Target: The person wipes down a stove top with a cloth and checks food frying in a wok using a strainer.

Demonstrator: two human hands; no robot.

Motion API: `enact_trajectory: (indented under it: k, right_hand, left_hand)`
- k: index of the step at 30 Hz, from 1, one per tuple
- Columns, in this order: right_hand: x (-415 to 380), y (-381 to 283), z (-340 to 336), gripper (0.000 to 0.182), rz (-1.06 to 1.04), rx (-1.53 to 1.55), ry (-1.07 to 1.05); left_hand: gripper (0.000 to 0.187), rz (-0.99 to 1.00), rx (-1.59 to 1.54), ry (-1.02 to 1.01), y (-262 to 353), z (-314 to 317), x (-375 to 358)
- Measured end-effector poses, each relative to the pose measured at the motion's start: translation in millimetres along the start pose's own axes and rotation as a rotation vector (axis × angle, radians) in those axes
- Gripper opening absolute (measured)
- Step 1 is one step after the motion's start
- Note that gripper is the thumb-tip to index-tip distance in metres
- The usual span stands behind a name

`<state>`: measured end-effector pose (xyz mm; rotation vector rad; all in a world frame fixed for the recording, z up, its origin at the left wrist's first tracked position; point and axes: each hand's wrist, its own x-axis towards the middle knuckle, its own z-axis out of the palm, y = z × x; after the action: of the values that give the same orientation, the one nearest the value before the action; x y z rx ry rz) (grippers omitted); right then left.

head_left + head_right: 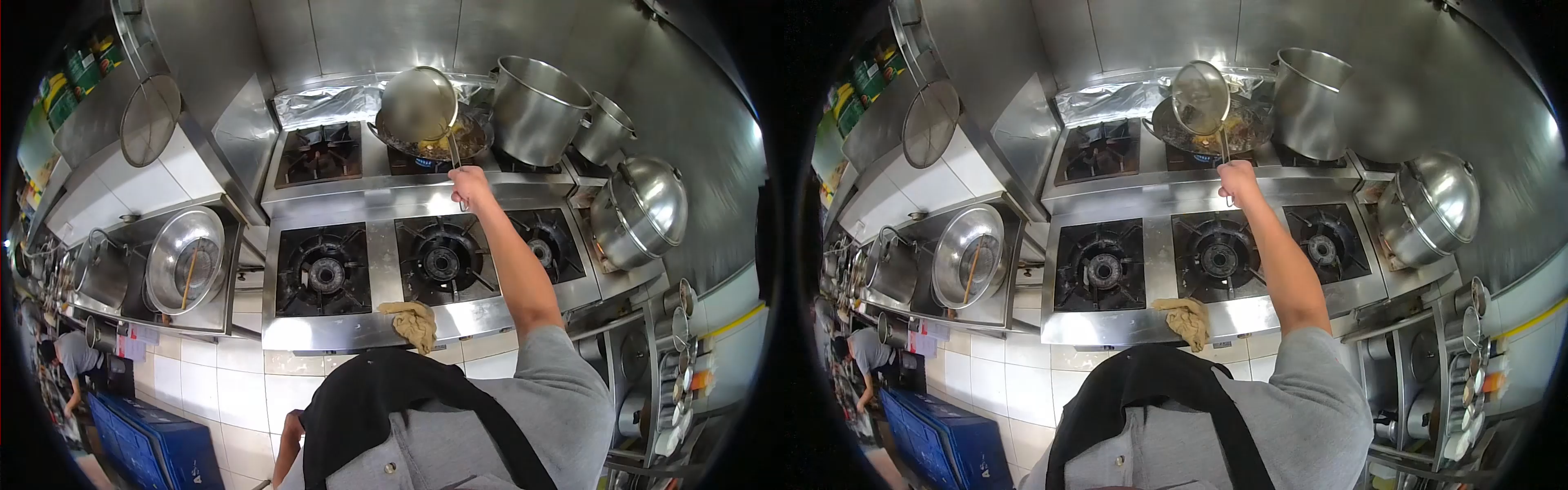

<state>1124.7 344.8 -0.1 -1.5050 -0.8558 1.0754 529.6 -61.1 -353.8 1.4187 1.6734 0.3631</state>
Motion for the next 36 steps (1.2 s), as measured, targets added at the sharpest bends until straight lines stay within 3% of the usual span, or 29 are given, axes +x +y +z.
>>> enact_trajectory:
  k: [2,4,5,6,8,9,11,17,20,21,23,29,33,36]
  right_hand:
    - [3.5,7.1,-2.5,0.013,-0.072,-0.010,0.013]
    - [4.5,6.9,-4.5,0.014,-0.102,-0.037,0.029]
    - [4.5,6.4,-4.4,0.015,-0.133,-0.065,0.039]
    - [2.2,2.7,-4.3,0.015,-0.136,-0.062,0.040]
    - [-7.1,-6.9,-2.0,0.016,-0.181,-0.181,0.077]
    - [-7.0,-6.1,-0.7,0.016,-0.181,-0.183,0.074]
    - [-5.7,-6.1,1.5,0.017,-0.214,-0.195,0.102]
    - [18.4,2.3,-5.1,0.015,-0.118,-0.165,0.128]
    - [25.5,10.7,-11.1,0.013,-0.017,-0.090,0.102]
    - [23.3,7.8,-9.1,0.013,-0.020,-0.092,0.095]
    - [17.8,3.8,-8.0,0.009,0.141,-0.018,0.042]
    - [42.3,9.1,-1.8,0.005,0.323,0.311,-0.104]
    - [37.7,4.6,6.9,0.006,0.252,0.276,-0.118]
    - [57.8,9.1,7.1,0.005,0.332,0.421,-0.154]
  left_hand:
    - [0.026,0.293,0.310,0.031,4.1,-5.1,8.2]
    - [0.026,0.072,0.066,0.020,24.2,-5.8,11.8]
    - [0.026,-0.153,-0.180,0.012,31.6,-6.4,12.7]
    - [0.026,-0.151,-0.178,0.014,27.2,-5.8,16.8]
    - [0.025,-0.220,-0.618,0.056,9.6,3.1,22.5]
    - [0.025,-0.223,-0.621,0.058,6.5,4.9,20.8]
    - [0.024,-0.419,-0.877,0.085,0.8,8.7,18.2]
    - [0.023,-0.580,-0.704,0.069,1.3,8.7,9.0]
    - [0.019,-0.202,-0.143,0.133,-0.6,13.1,-18.9]
    - [0.019,-0.221,-0.123,0.130,-1.3,11.6,-18.1]
    - [0.019,-0.286,-0.250,0.114,-1.3,13.3,-15.4]
    - [0.021,-0.416,-0.587,0.098,-9.8,13.5,-2.9]
    - [0.022,-0.454,-0.714,0.103,-10.5,14.0,-1.6]
    - [0.023,-0.481,-0.765,0.100,-12.6,15.0,-3.2]
